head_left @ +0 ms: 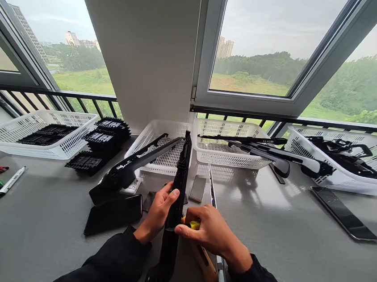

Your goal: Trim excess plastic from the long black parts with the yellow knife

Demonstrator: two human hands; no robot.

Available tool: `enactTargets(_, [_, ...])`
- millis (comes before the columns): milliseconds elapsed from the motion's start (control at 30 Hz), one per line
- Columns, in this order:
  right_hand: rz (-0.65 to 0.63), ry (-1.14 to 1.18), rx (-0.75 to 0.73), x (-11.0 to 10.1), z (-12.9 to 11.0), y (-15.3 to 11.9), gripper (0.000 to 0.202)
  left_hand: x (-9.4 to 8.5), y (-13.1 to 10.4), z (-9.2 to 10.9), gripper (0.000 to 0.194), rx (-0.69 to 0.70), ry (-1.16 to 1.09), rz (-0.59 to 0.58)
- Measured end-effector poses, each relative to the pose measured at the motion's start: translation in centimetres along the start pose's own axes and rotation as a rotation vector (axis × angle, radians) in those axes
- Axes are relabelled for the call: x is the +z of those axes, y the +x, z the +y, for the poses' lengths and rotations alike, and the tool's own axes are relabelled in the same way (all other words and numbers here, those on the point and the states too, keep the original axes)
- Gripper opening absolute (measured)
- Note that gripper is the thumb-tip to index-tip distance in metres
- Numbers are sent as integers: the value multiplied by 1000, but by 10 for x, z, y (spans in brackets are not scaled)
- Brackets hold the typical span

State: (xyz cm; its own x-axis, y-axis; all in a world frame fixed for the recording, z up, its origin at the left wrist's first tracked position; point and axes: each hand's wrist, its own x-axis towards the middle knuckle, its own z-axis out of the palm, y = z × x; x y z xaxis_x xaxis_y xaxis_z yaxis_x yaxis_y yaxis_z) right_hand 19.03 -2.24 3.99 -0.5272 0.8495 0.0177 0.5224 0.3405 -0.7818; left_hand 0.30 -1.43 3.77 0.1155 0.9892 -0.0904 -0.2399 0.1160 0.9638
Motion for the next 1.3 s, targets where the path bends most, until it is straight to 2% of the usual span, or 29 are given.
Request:
enactTargets(133, [-39,-48,44,-2,-3,-1,52,-1,0,-4,59,-22,1,-4])
enactTargets(200, [-36,-12,20,-3,-4,0,51,-1,1,-4,58,-16,4,0])
enactTargets(333, [33,82,-29,-6,-4,0,56,-1,2,-3,60,3,21,3])
enactTargets(500, [116,43,40,-4,0,0,60,0,1,-3,64,4,31,-16])
enactTargets(633, [90,22,42,-2,1,1,59,0,2,-3,63,12,26,-3])
enactTargets(833, [-33,21,5,0,-4,1,53,-2,4,2,53,17,4,37])
enactTargets(967, [-18,23,-10,0,-5,0,50,1,3,6,52,26,-5,63])
enactTargets(1300, [18,29,-24,0,-3,0,61,4,1,11,52,31,-20,81])
